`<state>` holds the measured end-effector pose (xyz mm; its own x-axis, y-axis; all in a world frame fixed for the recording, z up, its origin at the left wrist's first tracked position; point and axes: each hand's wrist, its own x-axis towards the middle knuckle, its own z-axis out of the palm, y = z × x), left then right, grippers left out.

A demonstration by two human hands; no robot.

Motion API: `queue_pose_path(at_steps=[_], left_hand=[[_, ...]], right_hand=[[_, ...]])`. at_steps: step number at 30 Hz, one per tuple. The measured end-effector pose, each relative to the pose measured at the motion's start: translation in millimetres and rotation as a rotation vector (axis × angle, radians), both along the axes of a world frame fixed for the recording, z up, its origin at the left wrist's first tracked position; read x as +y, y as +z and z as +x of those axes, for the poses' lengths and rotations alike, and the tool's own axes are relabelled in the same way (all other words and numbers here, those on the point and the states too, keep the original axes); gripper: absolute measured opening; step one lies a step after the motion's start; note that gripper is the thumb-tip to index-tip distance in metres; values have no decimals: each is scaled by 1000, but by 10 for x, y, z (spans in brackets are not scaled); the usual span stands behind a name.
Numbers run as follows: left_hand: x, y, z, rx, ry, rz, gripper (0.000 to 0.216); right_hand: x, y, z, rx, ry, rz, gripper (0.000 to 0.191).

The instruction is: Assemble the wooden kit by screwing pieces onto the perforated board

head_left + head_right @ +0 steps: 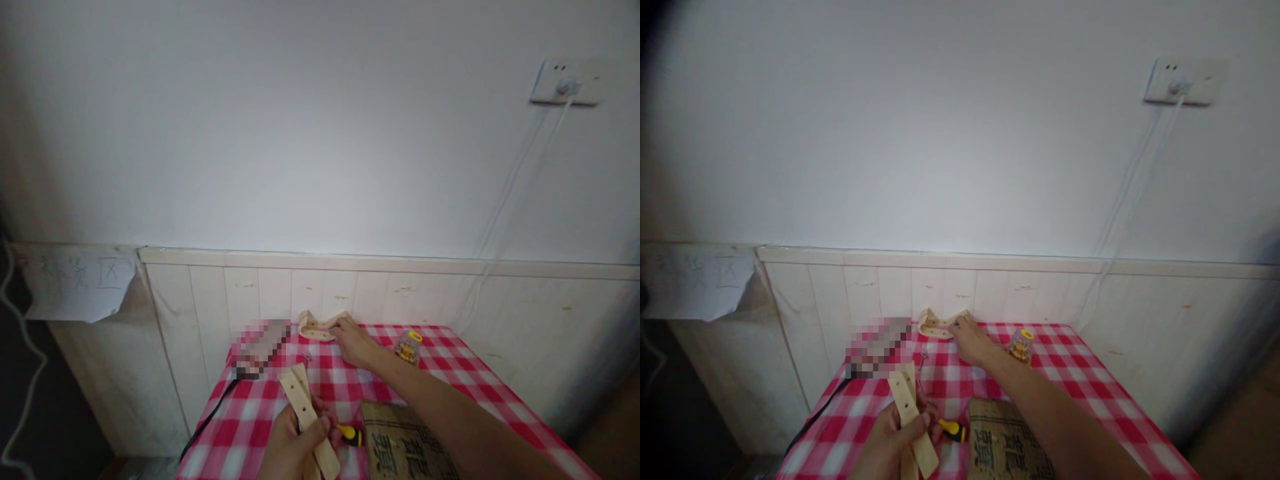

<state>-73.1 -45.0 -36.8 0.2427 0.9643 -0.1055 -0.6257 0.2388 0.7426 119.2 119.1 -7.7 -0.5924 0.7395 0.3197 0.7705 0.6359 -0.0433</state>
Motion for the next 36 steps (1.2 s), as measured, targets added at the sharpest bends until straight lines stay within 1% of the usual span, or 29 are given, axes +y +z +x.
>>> queue_pose_path(at_steps=[6,10,14,22,31,36], left_hand=[[0,18,-17,-26,-15,-16,46],[9,17,-12,-22,-18,-24,47],[8,14,-9,-26,3,-42,49],[14,35,-16,-24,-8,-42,50],[9,25,-16,-5,20,-38,48],[-2,49,-25,-7,1,-19,46]], right_hand=[[39,-35,-52,-103,-115,106,27],[23,-33,-117,-180,-159,190,25],[30,-26,-177,-262,-136,265,21],[74,-45,-225,-374,-79,361,14],[50,6,-229,-388,-69,389,10],[38,1,-249,-377,-78,371,10]])
